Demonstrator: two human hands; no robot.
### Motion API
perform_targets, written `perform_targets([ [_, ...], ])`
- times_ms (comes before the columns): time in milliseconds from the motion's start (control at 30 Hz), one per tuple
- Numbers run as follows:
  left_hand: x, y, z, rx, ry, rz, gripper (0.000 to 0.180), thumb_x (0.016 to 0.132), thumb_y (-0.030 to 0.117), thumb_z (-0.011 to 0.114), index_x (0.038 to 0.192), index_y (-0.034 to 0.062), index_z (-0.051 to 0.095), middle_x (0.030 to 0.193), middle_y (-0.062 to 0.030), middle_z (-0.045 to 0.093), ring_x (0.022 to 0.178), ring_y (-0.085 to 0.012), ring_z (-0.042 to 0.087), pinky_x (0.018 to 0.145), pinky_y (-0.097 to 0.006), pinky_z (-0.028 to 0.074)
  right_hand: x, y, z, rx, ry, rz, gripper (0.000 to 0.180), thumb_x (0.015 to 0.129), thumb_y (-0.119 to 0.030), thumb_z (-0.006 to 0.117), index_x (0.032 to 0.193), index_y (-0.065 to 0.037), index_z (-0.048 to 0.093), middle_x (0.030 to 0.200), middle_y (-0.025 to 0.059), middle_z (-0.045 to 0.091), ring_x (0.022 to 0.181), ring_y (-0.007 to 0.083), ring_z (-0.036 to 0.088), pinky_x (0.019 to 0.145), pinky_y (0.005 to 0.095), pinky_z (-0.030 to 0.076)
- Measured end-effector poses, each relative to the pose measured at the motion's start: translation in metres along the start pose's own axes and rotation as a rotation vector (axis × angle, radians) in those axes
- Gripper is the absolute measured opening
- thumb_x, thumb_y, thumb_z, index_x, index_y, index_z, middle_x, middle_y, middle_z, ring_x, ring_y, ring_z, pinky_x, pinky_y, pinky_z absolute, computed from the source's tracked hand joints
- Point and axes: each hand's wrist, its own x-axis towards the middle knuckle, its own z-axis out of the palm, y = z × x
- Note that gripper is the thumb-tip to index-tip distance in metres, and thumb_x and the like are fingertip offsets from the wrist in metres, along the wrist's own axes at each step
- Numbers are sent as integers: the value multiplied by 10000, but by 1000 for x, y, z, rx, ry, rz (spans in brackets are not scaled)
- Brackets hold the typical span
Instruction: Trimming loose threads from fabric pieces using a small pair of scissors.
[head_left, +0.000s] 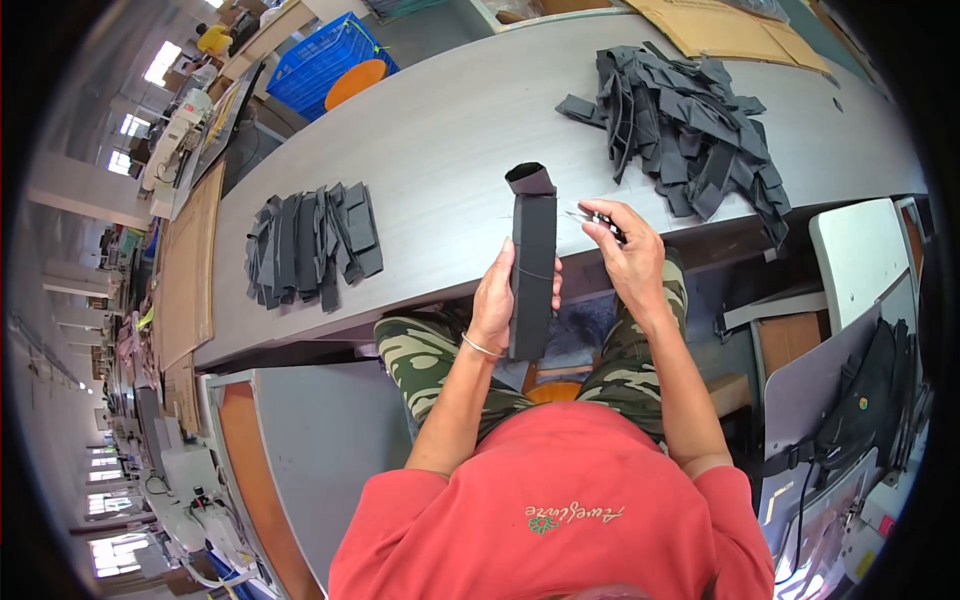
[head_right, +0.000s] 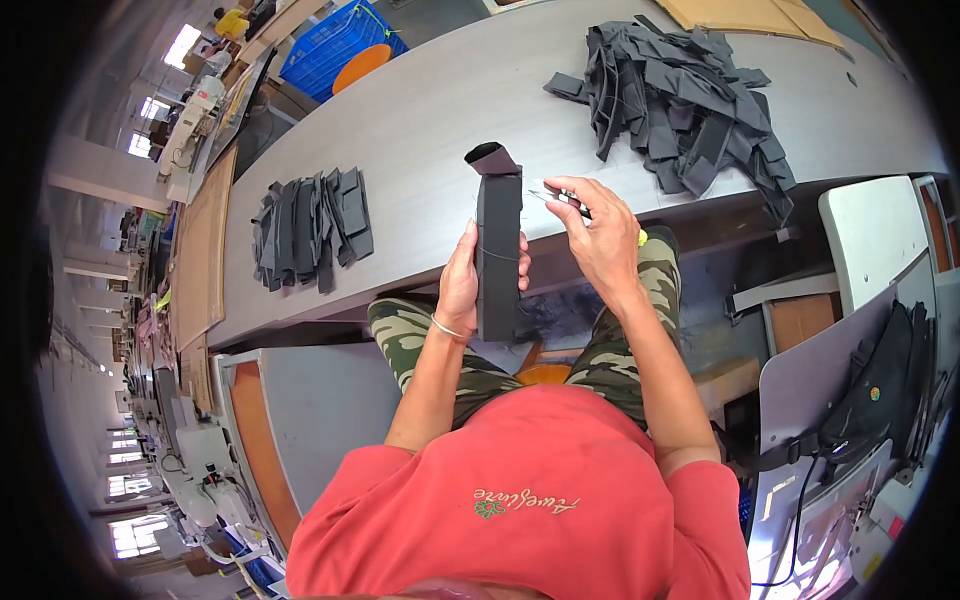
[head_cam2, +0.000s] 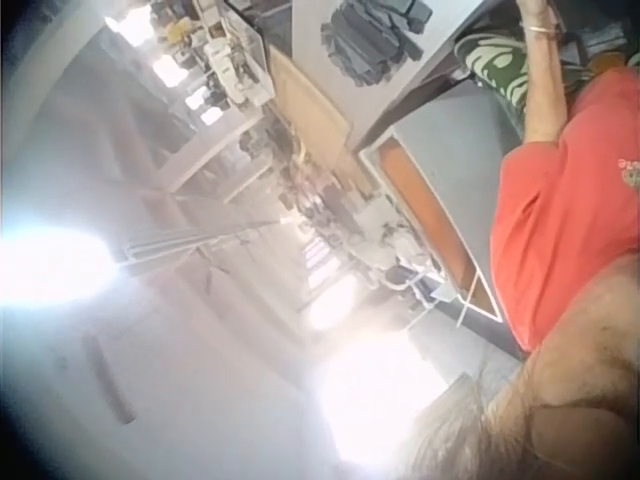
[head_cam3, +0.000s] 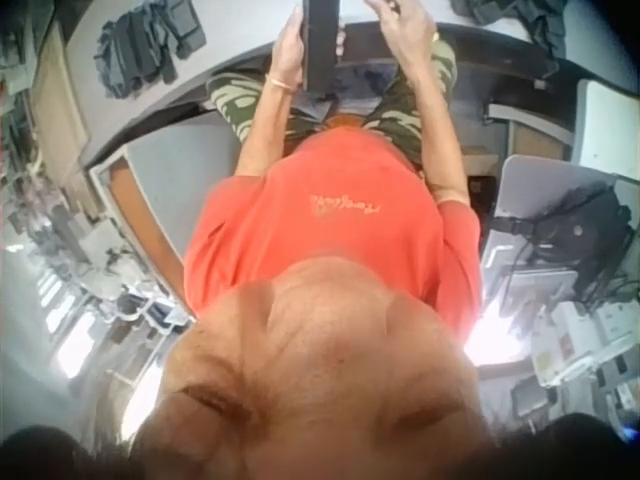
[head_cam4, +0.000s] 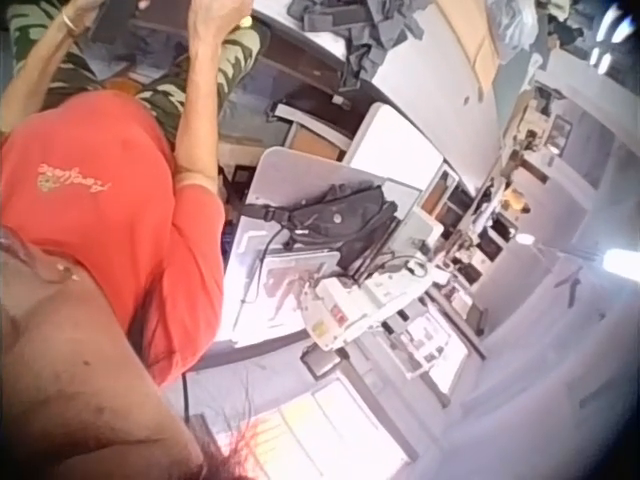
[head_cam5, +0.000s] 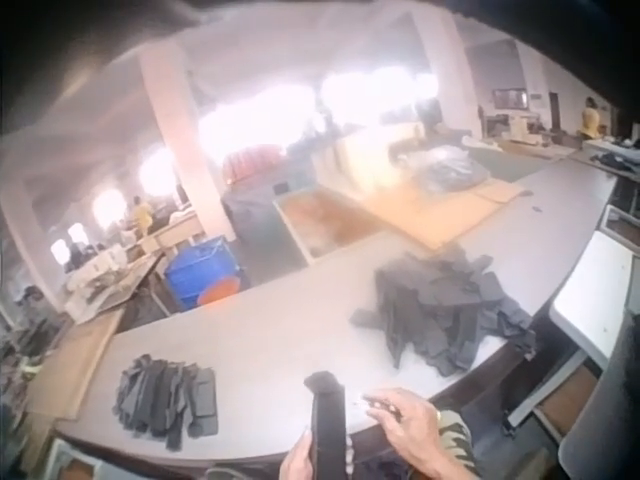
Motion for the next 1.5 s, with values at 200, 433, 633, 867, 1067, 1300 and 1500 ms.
perform_targets([
  [200,-5,-2,3,-1,-19,-26,456,1013,402,280,1080,17,514,910,-116,583,726,-178,580,606,-310,530,-1,-3,2,-98,42,-120,154,814,-143,640,960,-111,678,854,46,660,749,224,600,691,320,437],
  [433,-2,2,4,13,-54,-25,431,1013,380,278,1069,18,506,919,-120,580,718,-178,574,605,-306,533,6,3,1,-200,69,-221,125,807,-149,654,922,-110,681,834,45,658,737,230,588,674,331,429],
  [633,-1,5,-11,222,-26,-239,458,988,404,384,1110,-3,556,898,-116,638,671,-177,626,592,-295,543,5,-28,-12,-120,-318,-86,298,741,-175,708,1024,-99,660,810,81,610,726,267,593,653,337,455],
  [867,-12,17,-18,121,-282,-285,702,917,608,357,1288,21,455,1042,-213,616,771,-223,639,657,-302,547,-8,2,-10,25,-339,-32,181,726,-19,680,901,-19,634,777,40,534,721,138,531,629,262,405],
  [1067,-3,11,-36,-299,-405,-5,847,860,562,546,1456,55,222,1236,-149,513,1060,-237,544,915,-424,474,-8,9,-2,462,-279,400,97,863,-113,620,794,-92,554,690,-77,433,589,28,394,526,190,301],
  [1300,10,16,-10,20,-120,111,497,834,63,578,1299,-13,421,1315,-111,491,1189,-207,493,1019,-353,388,-11,3,24,829,-306,649,163,895,-239,636,868,-81,605,642,-94,449,507,2,326,464,183,257],
  [1500,7,17,-7,-5,-174,78,726,770,55,602,1419,31,279,1342,-135,466,1227,-234,472,1031,-416,389,-16,2,20,905,-314,662,161,890,-231,650,884,-71,631,625,-101,439,491,2,302,461,182,247],
])
